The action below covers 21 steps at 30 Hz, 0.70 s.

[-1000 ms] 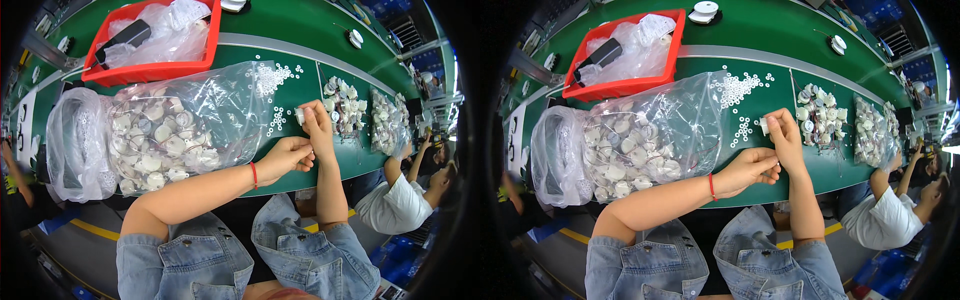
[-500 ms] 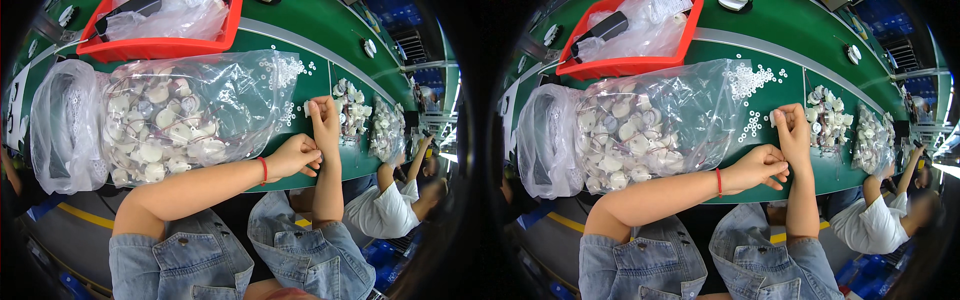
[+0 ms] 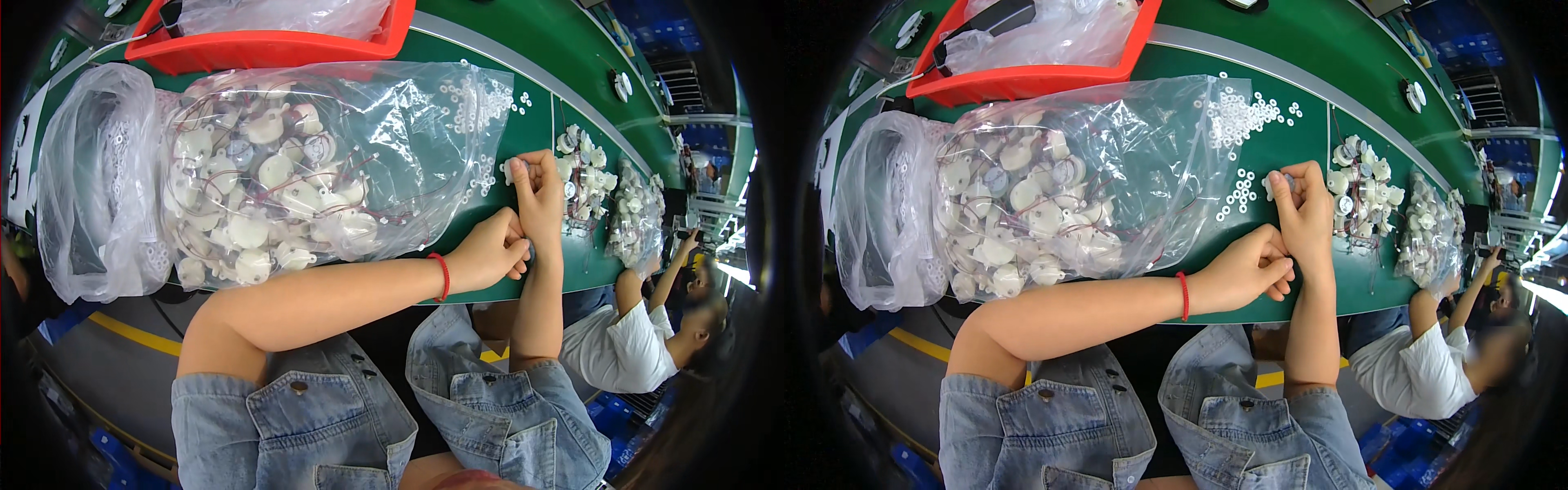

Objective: The person assembles small white electronic components by hand at a factory workstation. They repeatedly pick up a component, insert a small white washer into it, and place the finished unit into a clear plastic bag. The process is repetitive and involves handling multiple identical items.

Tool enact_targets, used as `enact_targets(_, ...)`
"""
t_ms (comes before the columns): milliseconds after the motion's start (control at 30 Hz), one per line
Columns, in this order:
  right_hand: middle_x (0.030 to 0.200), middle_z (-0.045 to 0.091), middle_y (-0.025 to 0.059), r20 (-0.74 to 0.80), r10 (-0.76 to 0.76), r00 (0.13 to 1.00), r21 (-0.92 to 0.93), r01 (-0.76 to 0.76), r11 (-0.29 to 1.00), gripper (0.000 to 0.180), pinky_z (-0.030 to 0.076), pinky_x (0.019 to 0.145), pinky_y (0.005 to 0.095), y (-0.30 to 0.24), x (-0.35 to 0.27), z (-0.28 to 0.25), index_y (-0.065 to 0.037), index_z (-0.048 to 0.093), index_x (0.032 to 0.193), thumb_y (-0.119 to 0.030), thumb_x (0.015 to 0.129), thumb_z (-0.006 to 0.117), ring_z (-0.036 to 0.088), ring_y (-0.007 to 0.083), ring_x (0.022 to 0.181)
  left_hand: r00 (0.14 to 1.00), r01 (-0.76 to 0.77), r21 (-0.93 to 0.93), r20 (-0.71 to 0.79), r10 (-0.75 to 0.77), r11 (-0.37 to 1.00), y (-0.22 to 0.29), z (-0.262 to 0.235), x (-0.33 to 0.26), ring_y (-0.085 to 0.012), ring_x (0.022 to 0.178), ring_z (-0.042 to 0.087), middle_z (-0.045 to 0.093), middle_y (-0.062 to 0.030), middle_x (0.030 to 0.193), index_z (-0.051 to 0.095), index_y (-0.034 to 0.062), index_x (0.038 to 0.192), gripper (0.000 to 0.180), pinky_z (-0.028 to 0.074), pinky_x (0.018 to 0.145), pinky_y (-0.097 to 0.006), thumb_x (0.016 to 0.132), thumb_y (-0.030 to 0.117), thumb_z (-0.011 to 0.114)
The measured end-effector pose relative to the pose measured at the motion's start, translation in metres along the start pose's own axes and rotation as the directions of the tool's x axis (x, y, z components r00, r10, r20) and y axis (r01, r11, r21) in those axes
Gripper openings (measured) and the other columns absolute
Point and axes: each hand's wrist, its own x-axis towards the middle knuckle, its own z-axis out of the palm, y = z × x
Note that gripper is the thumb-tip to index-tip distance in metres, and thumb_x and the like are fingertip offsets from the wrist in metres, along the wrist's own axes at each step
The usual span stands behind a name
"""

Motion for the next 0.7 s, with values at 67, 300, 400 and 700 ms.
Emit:
enact_targets(67,0.054,0.043,-0.0018,-0.004,-0.005,1.0,-0.017,0.005,1.0,0.018,0.023,0.044,0.0268,-0.001,0.001,0.0,-0.002,0.054,0.088,-0.016,0.093,0.065,0.032,0.0055,0.049,1.0,-0.003,0.0,-0.002,0.003,1.0,0.001,0.0,0.0,-0.0171,0.076,0.065,0.059,-0.0113,0.091,0.041,-0.0015,0.105,0.013,0.058,0.068,-0.03,0.098,0.005,0.049)
enact_targets(300,0.056,0.049,0.013,0.04,0.006,0.999,-0.22,0.003,0.976,0.024,0.035,0.046,0.0367,-0.027,0.002,-0.001,-0.003,0.047,0.089,-0.02,0.093,0.063,0.046,0.0246,0.048,1.0,-0.022,0.015,-0.006,0.022,1.0,0.004,0.002,-0.002,-0.0171,0.077,0.064,0.058,-0.0111,0.092,0.04,-0.0026,0.109,0.015,0.058,0.069,-0.03,0.098,0.003,0.047)
enact_targets(400,0.061,0.054,0.0184,0.06,0.051,0.997,-0.308,-0.03,0.951,0.024,0.041,0.05,0.0432,-0.039,0.001,-0.002,-0.003,0.045,0.089,-0.02,0.094,0.061,0.056,0.0362,0.056,0.999,-0.041,0.015,0.007,0.041,0.999,0.006,0.002,-0.004,-0.0168,0.077,0.064,0.058,-0.0108,0.092,0.041,-0.0032,0.112,0.016,0.058,0.07,-0.03,0.097,0.001,0.046)
enact_targets(700,0.075,0.061,0.0183,0.115,-0.086,0.99,-0.492,0.132,0.86,0.022,0.046,0.055,0.0499,-0.041,0.001,0.004,-0.004,0.042,0.094,-0.017,0.092,0.06,0.062,0.0416,0.069,0.998,-0.027,0.046,-0.047,0.029,0.999,0.005,0.003,-0.003,-0.0171,0.079,0.063,0.059,-0.0102,0.092,0.047,-0.0041,0.11,0.015,0.057,0.071,-0.031,0.098,0.005,0.045)
